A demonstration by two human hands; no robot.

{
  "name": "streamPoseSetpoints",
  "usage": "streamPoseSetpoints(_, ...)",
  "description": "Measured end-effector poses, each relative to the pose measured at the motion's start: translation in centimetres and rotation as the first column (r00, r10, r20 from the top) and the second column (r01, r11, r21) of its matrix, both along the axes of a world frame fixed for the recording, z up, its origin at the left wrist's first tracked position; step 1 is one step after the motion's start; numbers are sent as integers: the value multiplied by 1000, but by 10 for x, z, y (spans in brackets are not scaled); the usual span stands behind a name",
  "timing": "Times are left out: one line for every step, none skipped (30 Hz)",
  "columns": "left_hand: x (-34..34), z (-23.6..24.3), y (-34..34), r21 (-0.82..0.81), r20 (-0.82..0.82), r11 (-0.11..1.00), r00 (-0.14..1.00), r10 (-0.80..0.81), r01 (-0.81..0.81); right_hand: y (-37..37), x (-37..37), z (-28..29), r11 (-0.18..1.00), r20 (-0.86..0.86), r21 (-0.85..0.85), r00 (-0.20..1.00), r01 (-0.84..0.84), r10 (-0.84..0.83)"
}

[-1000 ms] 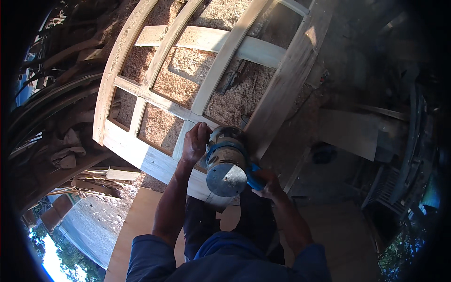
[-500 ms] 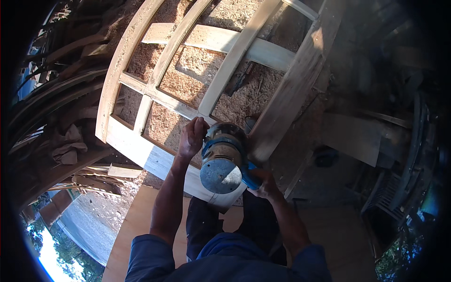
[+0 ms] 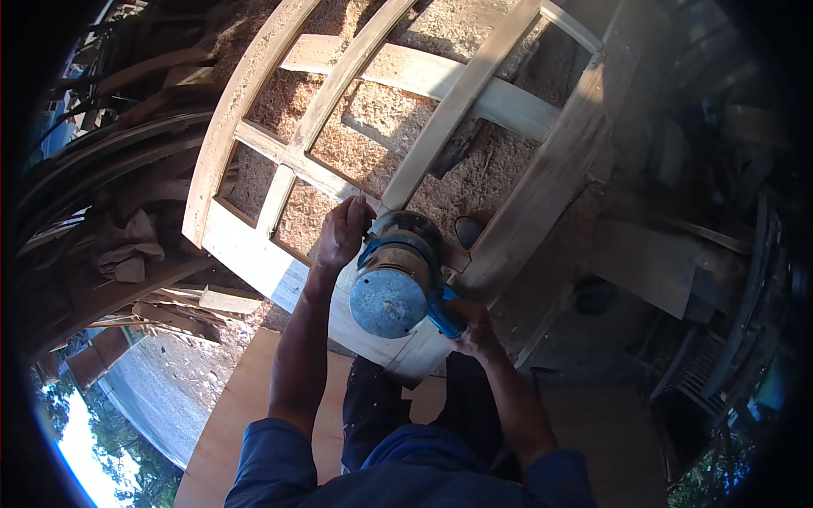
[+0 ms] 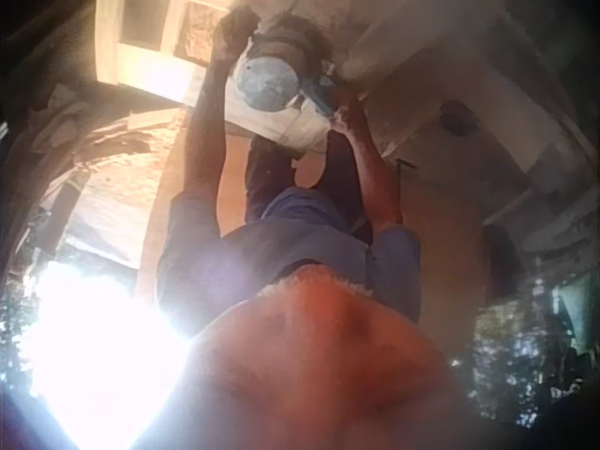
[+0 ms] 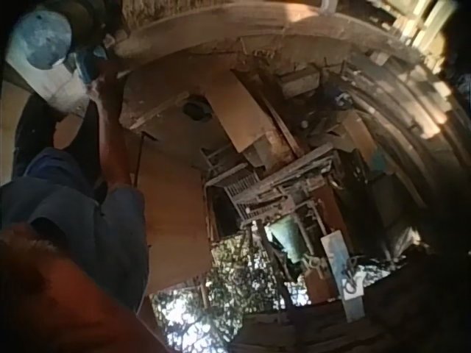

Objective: The person uses a router to shape the inner edges of a wooden frame for a window or door.

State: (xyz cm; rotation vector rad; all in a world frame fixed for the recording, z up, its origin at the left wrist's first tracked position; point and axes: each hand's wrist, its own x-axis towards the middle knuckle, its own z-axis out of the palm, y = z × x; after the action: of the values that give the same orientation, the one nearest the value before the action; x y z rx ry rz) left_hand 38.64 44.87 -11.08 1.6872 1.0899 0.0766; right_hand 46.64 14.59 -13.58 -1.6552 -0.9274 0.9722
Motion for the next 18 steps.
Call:
streamPoseSetpoints(-1,0,3,7,-1,1000,1000,5,-5,5,0,1,1000,-24,4,1000,4,-4)
streamPoseSetpoints(-2,1,6,5,-10,1000,1000,4,-4,9,-1,2,1000,-25,11,1000,-1,1)
streamPoseSetpoints(-3,1,9,3,-18,1000,1000,3,-3,13,-1,3,1000,-28,14,1000,0,1)
streamPoseSetpoints(-4,1,12,-1,-27,1000,1000,2,-2,17,-1,7,1000,-31,16,1000,0,0)
streamPoseSetpoints(-6,0,15,20,-21,1000,1000,-5,6,20,-2,9,1000,-32,21,999,-5,5)
streamPoseSetpoints(-9,0,17,25,-22,1000,1000,-1,1,22,-2,10,1000,-63,2,998,-15,15)
streamPoseSetpoints(-8,2,19,15,-22,1000,1000,-13,13,23,-1,12,999,-89,-19,996,-26,24)
streamPoseSetpoints(-7,3,20,5,-23,1000,999,-26,26,22,-2,11,999,-84,-17,996,-29,27)
streamPoseSetpoints(-6,4,20,7,-18,1000,1000,-22,22,19,-5,10,996,-215,-87,977,-12,-7)
streamPoseSetpoints(-7,6,20,9,-23,1000,1000,-16,17,20,-5,9,993,-278,-120,960,-8,-26)
streamPoseSetpoints(-7,7,21,10,-28,1000,1000,-11,11,22,-5,7,988,-337,-153,940,-5,-47)
streamPoseSetpoints(-6,6,22,15,-25,1000,1000,-8,9,24,-4,4,998,-223,-69,975,-1,-15)
streamPoseSetpoints(-7,5,23,21,-12,1000,1000,-12,13,28,-4,4,1000,-105,14,994,-8,9)
streamPoseSetpoints(-8,4,25,27,1,1000,1000,-16,16,31,-4,5,1000,-103,18,995,-11,13)
streamPoseSetpoints(-10,4,27,0,0,1000,1000,1,-1,33,-5,6,999,-47,42,999,-11,13)
streamPoseSetpoints(-11,4,28,6,2,1000,1000,6,-6,36,-5,7,998,8,68,1000,-14,13)
streamPoseSetpoints(-11,3,29,3,3,1000,1000,-9,9,37,-5,8,997,10,74,1000,-18,17)
streamPoseSetpoints(-11,3,30,1,3,1000,1000,-23,23,35,-5,8,999,-47,44,999,-5,8)
